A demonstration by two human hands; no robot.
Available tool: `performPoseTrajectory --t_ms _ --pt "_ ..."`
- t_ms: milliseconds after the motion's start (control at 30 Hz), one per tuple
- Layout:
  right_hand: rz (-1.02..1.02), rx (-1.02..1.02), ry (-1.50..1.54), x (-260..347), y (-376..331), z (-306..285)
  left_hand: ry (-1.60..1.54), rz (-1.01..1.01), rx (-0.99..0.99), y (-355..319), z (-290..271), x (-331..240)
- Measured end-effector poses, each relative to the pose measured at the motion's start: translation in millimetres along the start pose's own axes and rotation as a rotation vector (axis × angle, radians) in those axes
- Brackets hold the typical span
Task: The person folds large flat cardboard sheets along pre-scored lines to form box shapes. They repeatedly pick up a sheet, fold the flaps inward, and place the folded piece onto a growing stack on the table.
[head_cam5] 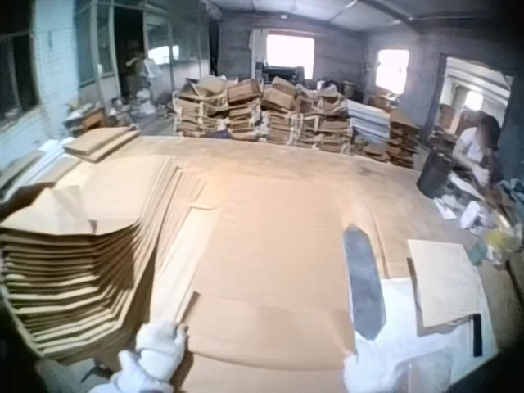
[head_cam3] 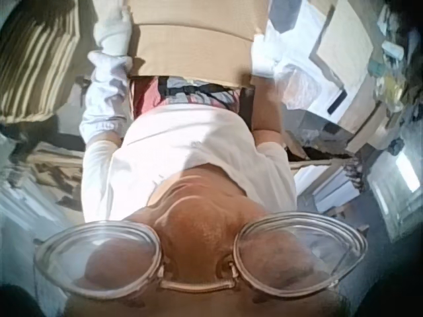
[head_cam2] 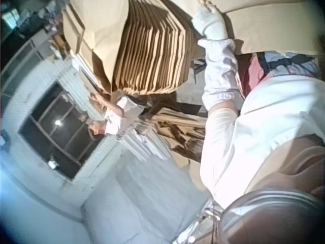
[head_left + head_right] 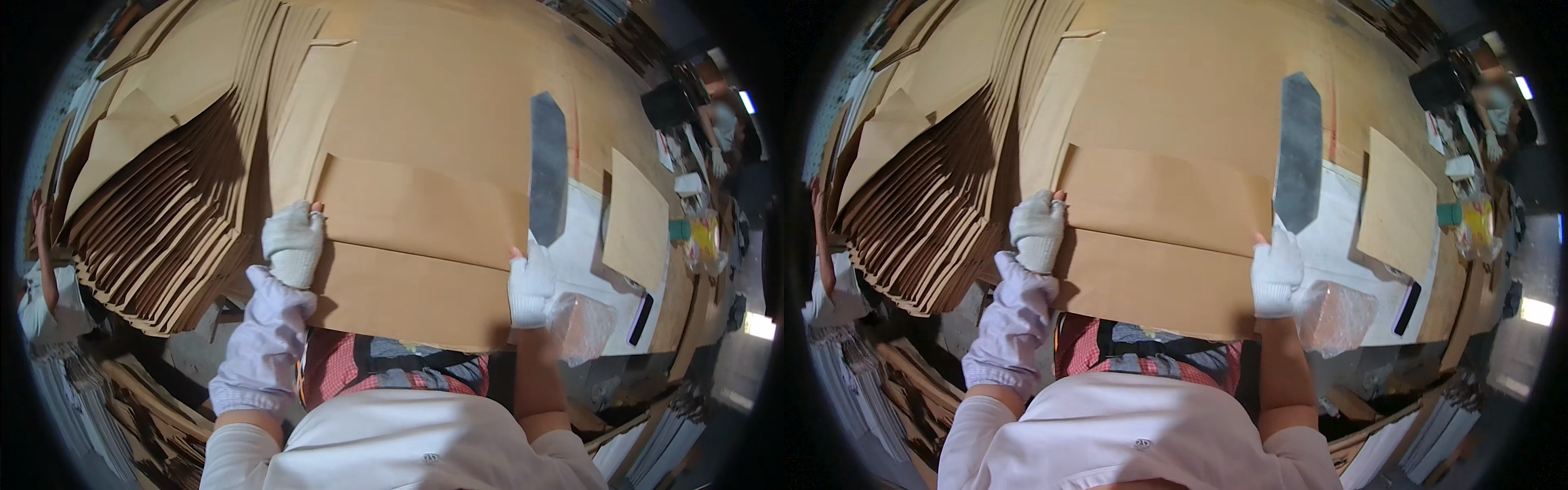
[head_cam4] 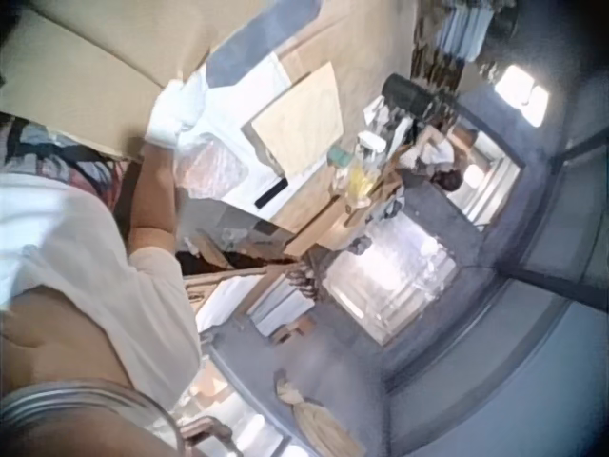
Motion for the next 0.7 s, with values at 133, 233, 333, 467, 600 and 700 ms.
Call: performPoseTrajectory --t_ms 133,233,333,467,600,700 --pt "0.0 0.037 -0.106 1 -2 8 0.082 -0.036 0.034 8 4 -3" --pt "-0.092 -0.174 -0.135 6 -5 5 0.075 -0.065 0.093 13 6 -3" --pt "-0.375 -0.265 -0.37 24 -1 4 0.076 -0.082 0.112 14 3 -4" --pt "-0.742 -0.117 -0.109 93 7 10 0.163 -0.089 0.191 14 4 -4" --pt "-0.681 -0.022 -0.041 106 20 5 0.409 0.038 0.195 34 -19 -26" --pt "-0.654 0.179 -0.036 141 33 19 -0.166 0.988 -0.133 0 -49 -123"
Point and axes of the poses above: each hand's wrist, its own y-axis towards the middle knuckle, its own z-axis out of the palm, x = y × z, the point moved 7 cm from there along y, towards the middle knuckle, and after that the axes turned 2 degrees about x, right-handed, at the moved point
